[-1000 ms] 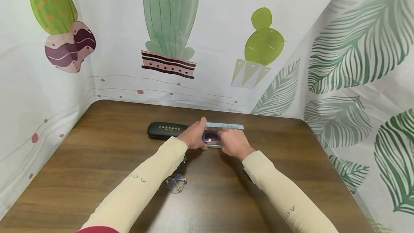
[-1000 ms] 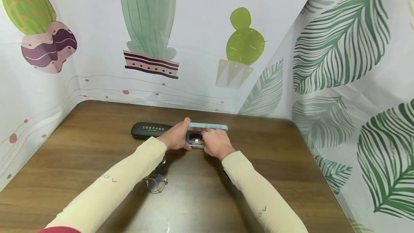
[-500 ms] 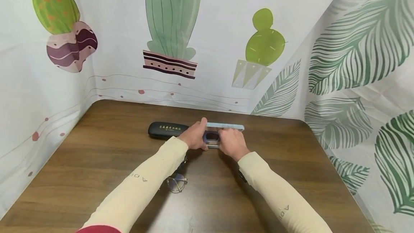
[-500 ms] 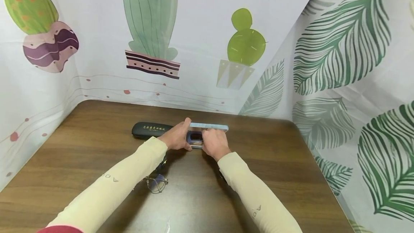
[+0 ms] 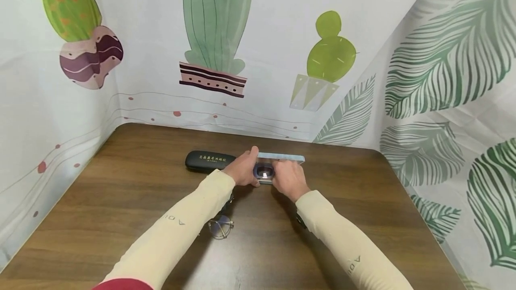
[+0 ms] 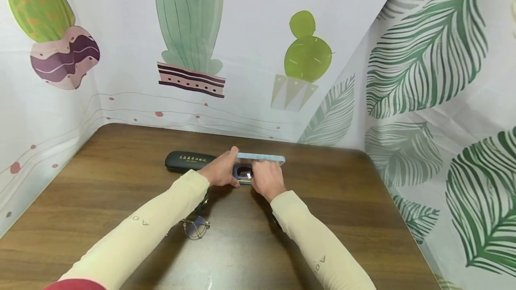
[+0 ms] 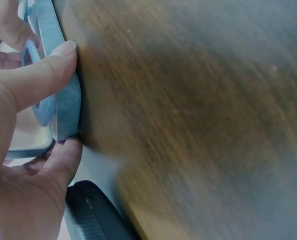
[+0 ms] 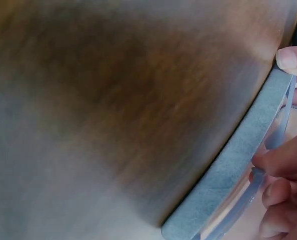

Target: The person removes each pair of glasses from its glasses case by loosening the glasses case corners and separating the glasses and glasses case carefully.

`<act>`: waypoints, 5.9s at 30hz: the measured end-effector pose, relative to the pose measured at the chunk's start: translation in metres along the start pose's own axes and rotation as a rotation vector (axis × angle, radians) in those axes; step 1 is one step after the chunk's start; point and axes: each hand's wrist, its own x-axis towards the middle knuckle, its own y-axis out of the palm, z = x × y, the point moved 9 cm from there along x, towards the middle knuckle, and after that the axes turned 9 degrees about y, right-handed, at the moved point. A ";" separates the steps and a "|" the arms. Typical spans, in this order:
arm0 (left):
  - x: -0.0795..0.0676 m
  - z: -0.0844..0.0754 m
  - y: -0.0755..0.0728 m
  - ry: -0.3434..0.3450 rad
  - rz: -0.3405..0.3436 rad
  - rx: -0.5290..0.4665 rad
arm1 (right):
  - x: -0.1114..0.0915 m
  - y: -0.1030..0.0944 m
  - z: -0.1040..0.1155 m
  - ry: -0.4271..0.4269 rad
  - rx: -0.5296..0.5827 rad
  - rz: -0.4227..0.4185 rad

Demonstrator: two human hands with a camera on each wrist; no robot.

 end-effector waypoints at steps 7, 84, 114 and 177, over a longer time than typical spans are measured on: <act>0.001 0.002 0.000 0.000 -0.004 -0.004 | 0.000 -0.010 0.001 0.006 0.030 -0.024; -0.001 0.000 0.001 0.038 0.009 0.053 | -0.049 -0.068 0.018 -0.135 0.082 -0.171; 0.000 0.003 0.003 -0.017 0.030 -0.022 | -0.084 -0.063 0.026 -0.199 0.127 -0.098; 0.000 0.003 0.003 -0.025 0.034 -0.022 | -0.117 -0.035 0.036 -0.184 0.190 0.185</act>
